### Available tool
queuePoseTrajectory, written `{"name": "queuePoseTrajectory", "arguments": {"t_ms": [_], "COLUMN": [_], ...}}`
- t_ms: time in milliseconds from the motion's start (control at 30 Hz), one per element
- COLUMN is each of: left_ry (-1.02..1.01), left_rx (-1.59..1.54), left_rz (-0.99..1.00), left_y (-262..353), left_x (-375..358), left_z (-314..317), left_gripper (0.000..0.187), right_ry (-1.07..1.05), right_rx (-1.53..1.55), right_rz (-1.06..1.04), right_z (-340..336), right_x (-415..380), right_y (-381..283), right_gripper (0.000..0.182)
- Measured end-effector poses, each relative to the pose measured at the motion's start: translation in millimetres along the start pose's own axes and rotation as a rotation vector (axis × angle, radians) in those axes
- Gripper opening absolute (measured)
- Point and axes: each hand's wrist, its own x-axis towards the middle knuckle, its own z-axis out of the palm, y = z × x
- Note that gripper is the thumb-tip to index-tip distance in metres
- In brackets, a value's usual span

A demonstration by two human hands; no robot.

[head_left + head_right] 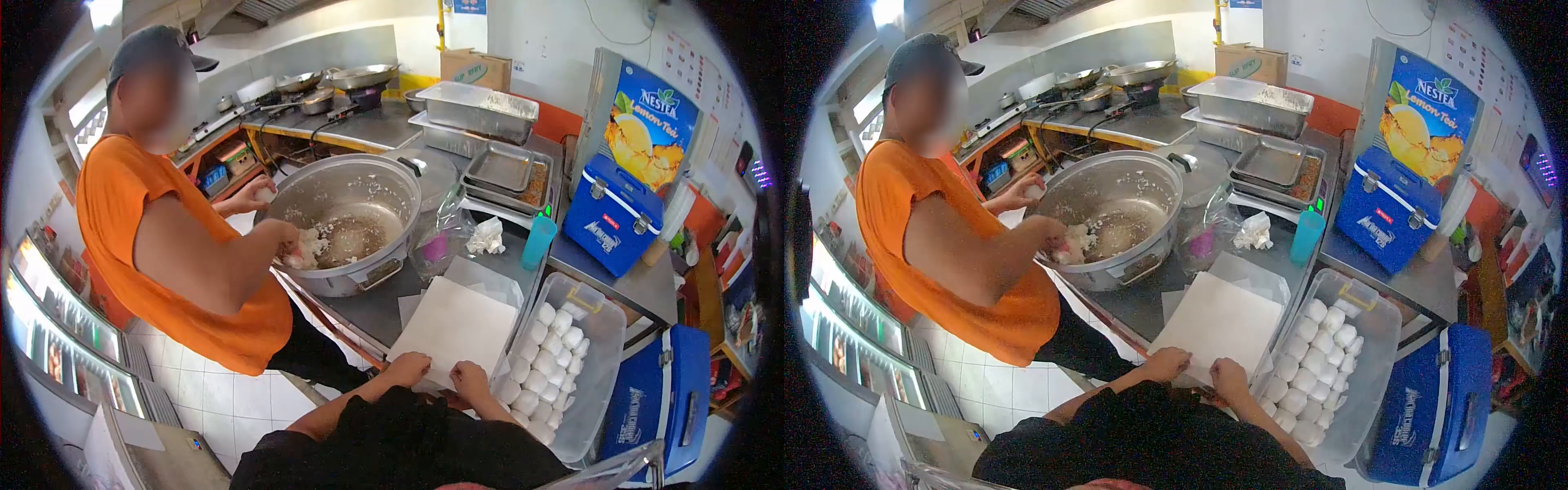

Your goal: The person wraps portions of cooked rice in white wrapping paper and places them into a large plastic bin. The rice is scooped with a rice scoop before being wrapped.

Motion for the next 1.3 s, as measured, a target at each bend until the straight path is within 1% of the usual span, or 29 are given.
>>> {"name": "queuePoseTrajectory", "arguments": {"t_ms": [33,100,167,200,267,300,500,633,700,733,767,800,833,900,933,1000,1033,1100,1133,1167,1233,1267,1300], "left_ry": [-0.021,-0.033,0.066,0.075,-0.048,-0.034,0.056,-0.003,0.183,0.199,0.188,0.177,0.192,0.119,0.127,0.194,0.198,0.297,0.295,0.291,0.294,0.293,0.333], "left_rx": [0.006,0.008,0.0,-0.009,0.064,0.072,0.056,0.014,-0.041,-0.041,-0.03,-0.015,-0.012,-0.376,-0.373,-1.008,-0.996,-0.187,-0.101,-0.094,-0.201,-0.197,-0.2], "left_rz": [-0.01,-0.022,-0.091,-0.097,-0.192,-0.19,-0.118,-0.094,0.014,0.022,0.116,0.204,0.199,0.0,-0.006,-0.089,-0.098,0.028,0.023,0.02,-0.01,-0.011,0.043], "left_y": [0,2,10,15,19,17,5,2,-16,-31,-51,-58,-64,-67,-73,-88,-92,-72,-58,-61,-67,-70,-72], "left_x": [0,0,-5,-8,-6,-6,-10,-8,-11,-10,-9,-9,-10,-17,-16,-23,-25,-27,-30,-31,-28,-29,-30], "left_z": [0,-3,-2,-2,-5,-2,15,11,17,20,27,25,24,18,20,30,29,13,-1,1,4,6,9], "left_gripper": [0.009,0.009,0.01,0.01,0.026,0.026,0.029,0.029,0.014,0.014,0.013,0.013,0.013,0.01,0.01,0.01,0.01,0.012,0.013,0.013,0.014,0.014,0.015], "right_ry": [-0.002,-0.041,-0.041,-0.035,-0.035,-0.027,-0.014,-0.013,-0.031,-0.023,-0.043,-0.065,-0.068,-0.015,-0.02,-0.02,-0.021,-0.046,-0.005,-0.005,-0.037,-0.036,-0.013], "right_rx": [-0.005,-0.029,-0.051,-0.063,-0.09,-0.104,-0.05,-0.068,-0.073,-0.086,-0.104,-0.119,-0.126,-0.064,-0.063,-0.013,0.0,-0.023,0.004,0.012,-0.066,-0.063,-0.03], "right_rz": [-0.004,0.05,0.029,0.016,-0.009,-0.026,-0.013,-0.009,-0.042,-0.051,-0.037,-0.026,-0.041,-0.085,-0.095,-0.093,-0.101,-0.073,-0.082,-0.083,-0.1,-0.102,-0.109], "right_z": [1,3,3,2,-2,-2,2,6,6,6,6,5,6,7,5,2,2,2,2,3,7,8,9], "right_x": [0,3,3,2,1,2,-2,-6,-4,-3,-2,-1,0,-4,-3,-8,-6,-8,-10,-10,-8,-8,-10], "right_y": [1,2,1,1,-2,-3,0,6,5,5,6,7,10,11,13,11,11,14,13,15,21,21,20], "right_gripper": [0.011,0.011,0.011,0.011,0.011,0.011,0.01,0.009,0.009,0.009,0.009,0.009,0.009,0.012,0.012,0.014,0.014,0.014,0.014,0.014,0.013,0.013,0.012]}}
